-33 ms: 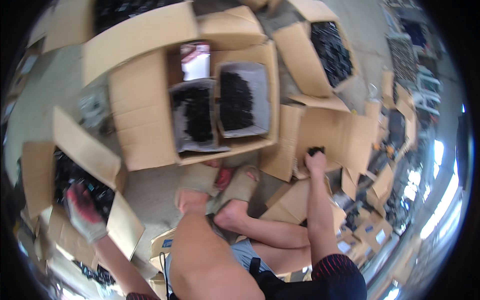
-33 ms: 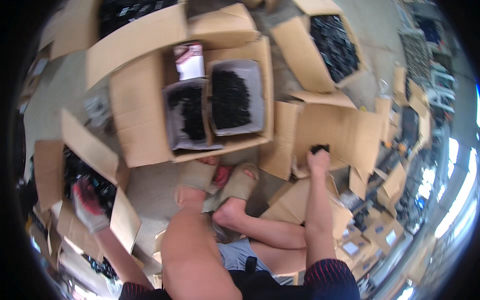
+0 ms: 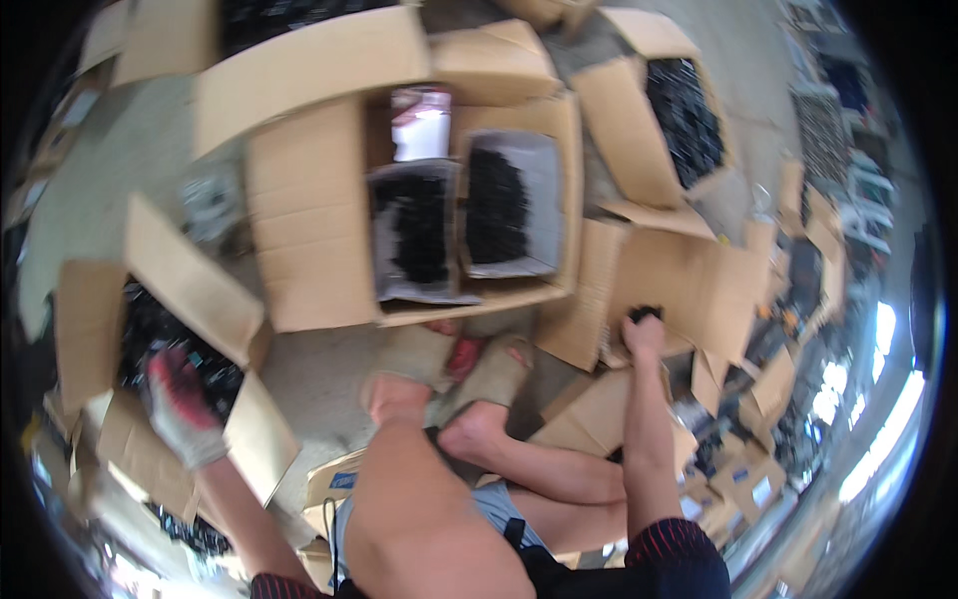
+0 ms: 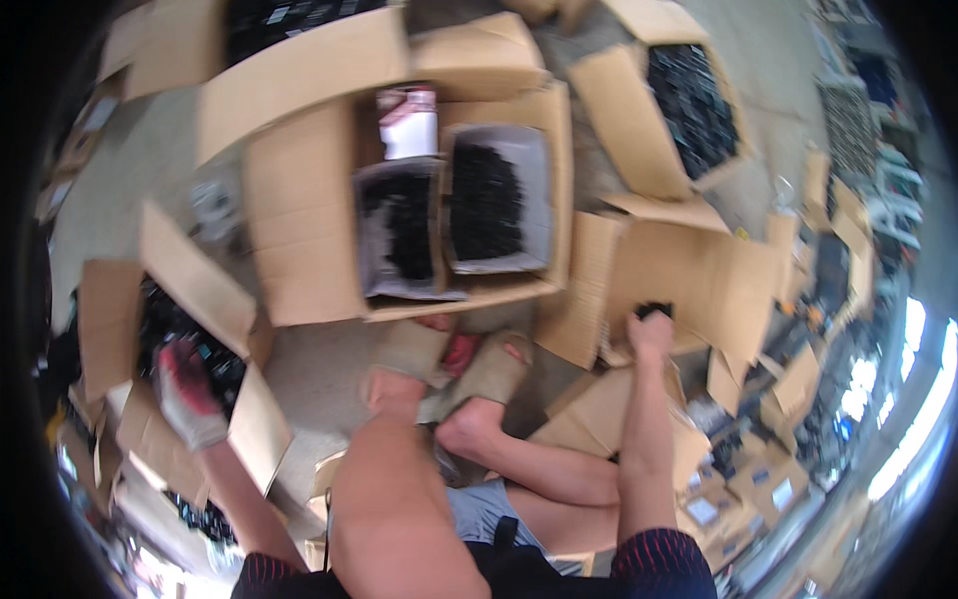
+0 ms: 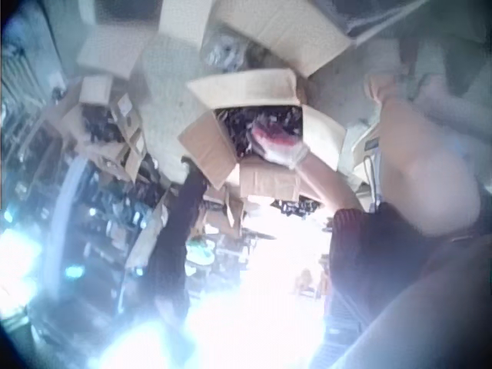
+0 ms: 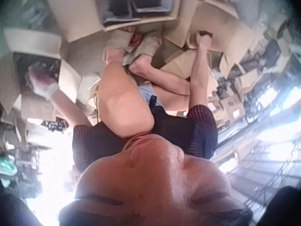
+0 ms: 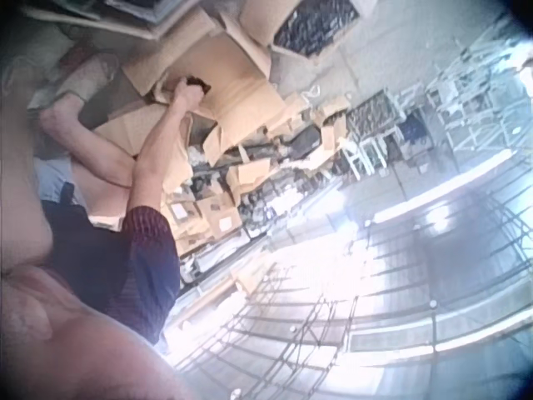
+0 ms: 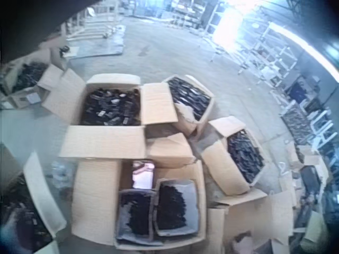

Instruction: The person assembles small black metal components by hand, inserting a small screw into a hole in a curved metal piece while sitting on the floor surrounded by boxes of similar parts.

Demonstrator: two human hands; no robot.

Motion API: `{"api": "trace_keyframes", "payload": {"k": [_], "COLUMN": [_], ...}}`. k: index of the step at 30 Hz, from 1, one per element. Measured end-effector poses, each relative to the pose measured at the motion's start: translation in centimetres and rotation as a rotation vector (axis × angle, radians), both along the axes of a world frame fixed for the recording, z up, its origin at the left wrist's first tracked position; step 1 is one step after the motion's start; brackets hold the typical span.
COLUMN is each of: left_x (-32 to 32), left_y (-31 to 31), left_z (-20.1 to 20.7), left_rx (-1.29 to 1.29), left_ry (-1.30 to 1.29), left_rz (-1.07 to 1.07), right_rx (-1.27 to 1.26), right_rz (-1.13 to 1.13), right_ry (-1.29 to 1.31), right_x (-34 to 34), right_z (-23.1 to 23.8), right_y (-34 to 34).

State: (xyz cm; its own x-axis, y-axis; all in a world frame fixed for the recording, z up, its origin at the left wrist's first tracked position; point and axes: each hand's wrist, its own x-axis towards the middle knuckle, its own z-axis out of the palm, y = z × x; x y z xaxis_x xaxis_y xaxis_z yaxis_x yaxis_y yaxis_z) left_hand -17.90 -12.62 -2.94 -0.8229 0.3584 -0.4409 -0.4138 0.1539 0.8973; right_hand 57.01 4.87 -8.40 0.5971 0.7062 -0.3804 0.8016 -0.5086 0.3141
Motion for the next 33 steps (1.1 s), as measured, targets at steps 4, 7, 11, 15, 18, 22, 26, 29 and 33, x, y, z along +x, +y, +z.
{"api": "trace_keyframes", "payload": {"k": [4,7,11,15,18,22,26,29,33], "left_x": [8.0,10.6,12.9,16.3,19.1,25.4,28.2,27.6,27.2], "left_y": [6.8,7.5,7.2,6.6,6.6,9.3,8.0,8.6,7.8], "left_z": [4.0,5.6,5.6,9.3,13.6,15.9,19.1,20.6,27.0], "left_rx": [-0.041,0.040,0.118,0.161,0.089,0.582,0.723,0.578,0.427], "left_ry": [0.153,0.172,0.108,0.355,0.442,0.773,1.147,1.003,1.106], "left_rz": [-0.031,-0.117,-0.196,-0.558,-1.010,-1.420,-1.555,-1.849,-1.932], "right_rx": [-0.036,-0.049,0.179,0.585,0.762,0.634,0.498,0.570,0.585], "right_rz": [-0.066,-0.005,0.099,0.180,0.445,0.302,0.156,0.308,0.092], "right_ry": [-0.022,0.089,0.280,0.636,0.715,1.016,1.731,1.682,1.805], "right_x": [1.6,1.6,3.9,1.7,-1.5,-18.3,-24.5,-25.3,-25.0], "right_z": [-0.7,-0.9,-1.3,-1.0,1.5,19.5,22.2,23.3,24.1], "right_y": [-1.8,-2.7,-2.3,-2.7,-3.1,-7.3,-11.2,-12.0,-12.6]}}
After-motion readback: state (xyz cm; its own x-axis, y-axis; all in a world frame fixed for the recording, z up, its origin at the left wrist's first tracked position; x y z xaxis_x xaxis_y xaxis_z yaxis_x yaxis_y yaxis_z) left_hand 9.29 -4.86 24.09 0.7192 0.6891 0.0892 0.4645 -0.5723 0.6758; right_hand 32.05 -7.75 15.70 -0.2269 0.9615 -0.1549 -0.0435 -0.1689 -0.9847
